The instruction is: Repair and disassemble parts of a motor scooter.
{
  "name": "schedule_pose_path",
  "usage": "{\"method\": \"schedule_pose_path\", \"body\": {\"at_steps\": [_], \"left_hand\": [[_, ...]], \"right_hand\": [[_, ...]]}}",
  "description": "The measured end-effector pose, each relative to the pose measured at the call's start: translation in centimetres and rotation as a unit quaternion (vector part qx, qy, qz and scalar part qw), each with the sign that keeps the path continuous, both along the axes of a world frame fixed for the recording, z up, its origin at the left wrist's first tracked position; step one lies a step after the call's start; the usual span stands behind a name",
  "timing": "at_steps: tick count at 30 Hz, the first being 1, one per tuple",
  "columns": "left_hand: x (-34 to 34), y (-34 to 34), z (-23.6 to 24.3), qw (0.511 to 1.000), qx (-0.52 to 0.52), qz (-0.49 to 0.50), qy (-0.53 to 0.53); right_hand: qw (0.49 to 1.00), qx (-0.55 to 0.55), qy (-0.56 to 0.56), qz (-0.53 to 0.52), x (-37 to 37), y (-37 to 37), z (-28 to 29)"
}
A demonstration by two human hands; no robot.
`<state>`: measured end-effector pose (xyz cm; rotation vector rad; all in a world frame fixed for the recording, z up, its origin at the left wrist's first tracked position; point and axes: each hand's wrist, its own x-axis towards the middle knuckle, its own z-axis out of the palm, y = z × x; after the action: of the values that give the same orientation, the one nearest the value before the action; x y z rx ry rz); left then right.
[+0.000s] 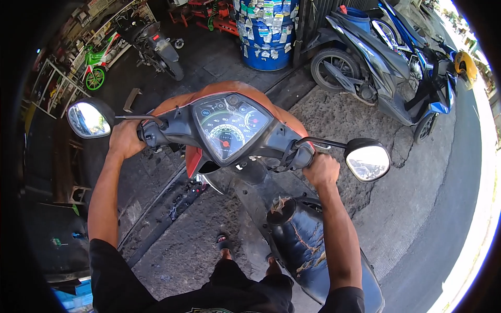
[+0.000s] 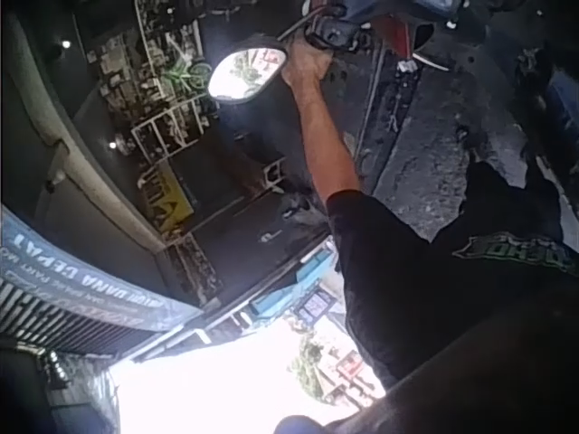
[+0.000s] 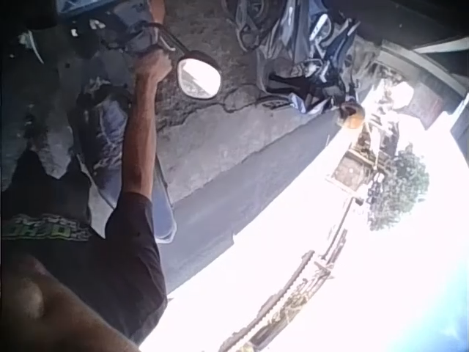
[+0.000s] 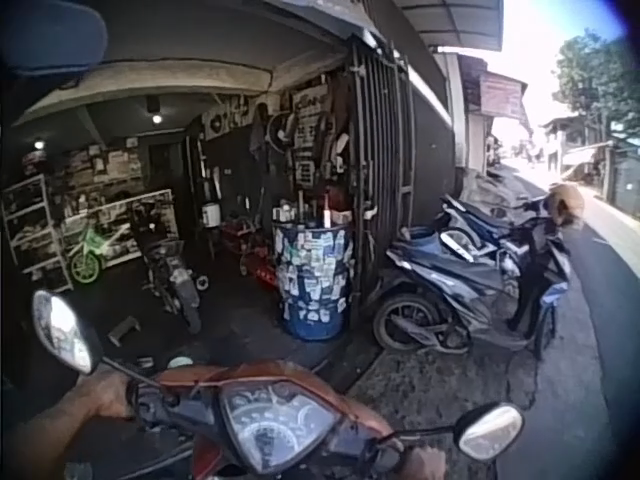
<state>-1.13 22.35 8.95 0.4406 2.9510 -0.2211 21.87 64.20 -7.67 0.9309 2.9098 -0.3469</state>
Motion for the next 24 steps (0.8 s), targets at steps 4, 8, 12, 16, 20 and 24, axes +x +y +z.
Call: {"method": "schedule_pose_path", "body": {"at_steps": [4, 8, 12, 16, 20, 24], "left_hand": [[-0.2, 0.4, -0.7, 0.996, 0.023, -0.060, 0.065], [-0.2, 1.6, -0.3, 0.995, 0.023, -0.057, 0.076], [0.4, 1.6, -0.5, 0.995, 0.051, -0.067, 0.059], [0.0, 0.2, -0.5, 0.991, 0.017, -0.121, 0.057], [0.4, -0.6, -1.2, 0.989, 0.008, -0.117, 0.088], [0.1, -0.8, -1.0, 0.992, -0.007, -0.098, 0.084]], "right_hand": [[0.998, -0.019, -0.050, 0.033, -0.1, 1.8, -0.1], [0.999, -0.013, -0.040, 0.024, -0.1, 2.1, -0.5], [1.000, -0.007, -0.013, 0.021, 0.7, 1.4, -1.5], [0.997, -0.059, -0.035, 0.027, 0.1, 1.0, 0.4], [0.998, -0.054, 0.010, 0.041, 1.1, 0.5, -0.9], [0.990, -0.076, 0.066, 0.101, 0.0, 1.2, 0.7]]}}
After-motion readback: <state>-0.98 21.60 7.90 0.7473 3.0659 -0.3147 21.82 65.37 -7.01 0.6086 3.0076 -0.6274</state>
